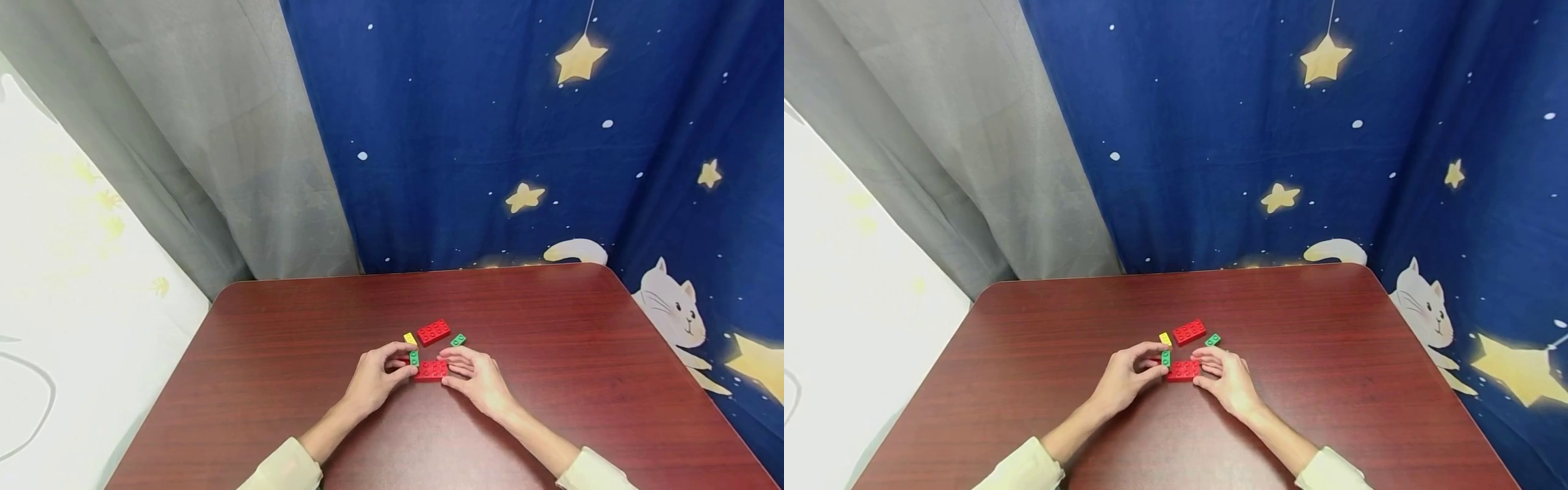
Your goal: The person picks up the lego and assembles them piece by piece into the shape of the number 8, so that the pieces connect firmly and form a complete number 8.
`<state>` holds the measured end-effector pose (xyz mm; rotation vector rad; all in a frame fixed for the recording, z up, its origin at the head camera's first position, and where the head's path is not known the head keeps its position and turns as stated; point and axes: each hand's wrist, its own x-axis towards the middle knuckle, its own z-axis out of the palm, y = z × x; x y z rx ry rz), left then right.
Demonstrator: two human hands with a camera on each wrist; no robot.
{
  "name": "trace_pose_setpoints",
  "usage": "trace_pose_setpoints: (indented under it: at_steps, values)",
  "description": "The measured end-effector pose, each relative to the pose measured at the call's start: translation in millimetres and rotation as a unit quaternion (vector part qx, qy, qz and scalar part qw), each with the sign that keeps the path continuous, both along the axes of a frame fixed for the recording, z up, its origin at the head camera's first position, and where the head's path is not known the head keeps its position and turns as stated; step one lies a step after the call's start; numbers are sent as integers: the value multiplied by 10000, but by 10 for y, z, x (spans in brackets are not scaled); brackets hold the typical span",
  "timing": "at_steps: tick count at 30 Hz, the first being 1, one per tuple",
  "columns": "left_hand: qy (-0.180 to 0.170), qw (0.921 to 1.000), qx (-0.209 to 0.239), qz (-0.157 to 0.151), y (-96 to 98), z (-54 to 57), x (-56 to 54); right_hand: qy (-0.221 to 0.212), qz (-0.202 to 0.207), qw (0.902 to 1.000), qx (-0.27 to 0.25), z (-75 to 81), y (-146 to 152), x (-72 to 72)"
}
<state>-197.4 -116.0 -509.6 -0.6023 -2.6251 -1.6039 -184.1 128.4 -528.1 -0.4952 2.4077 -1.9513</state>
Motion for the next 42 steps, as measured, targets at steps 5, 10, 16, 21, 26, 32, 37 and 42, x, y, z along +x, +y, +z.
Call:
trace_pose_setpoints:
  at_steps: [5,10,16,21,26,32,37,42]
  values:
    - [160,9997,-154,49,6,-5,18,68,-35,9999,102,-14,1,-8]
    - [387,9986,-359,96,-1,-22,23,55,-89,9998,150,-17,-2,-13]
    - [507,9978,-433,20,-6,-25,23,5,-30,10000,83,5,5,-7]
    - [439,9975,-557,-19,-9,-18,29,-46,-11,10000,-13,12,6,-3]
    - [514,9962,-698,-30,-13,-16,29,-36,-13,10000,2,15,1,2]
    - [629,9949,-782,-74,-18,-7,9,13,-31,10000,52,4,-2,-3]
    - [635,9942,-862,-72,-28,8,-4,-5,-42,10000,44,0,1,-8]
    - [613,9932,-979,-116,-35,26,-21,-41,-41,10000,8,-7,2,-14]
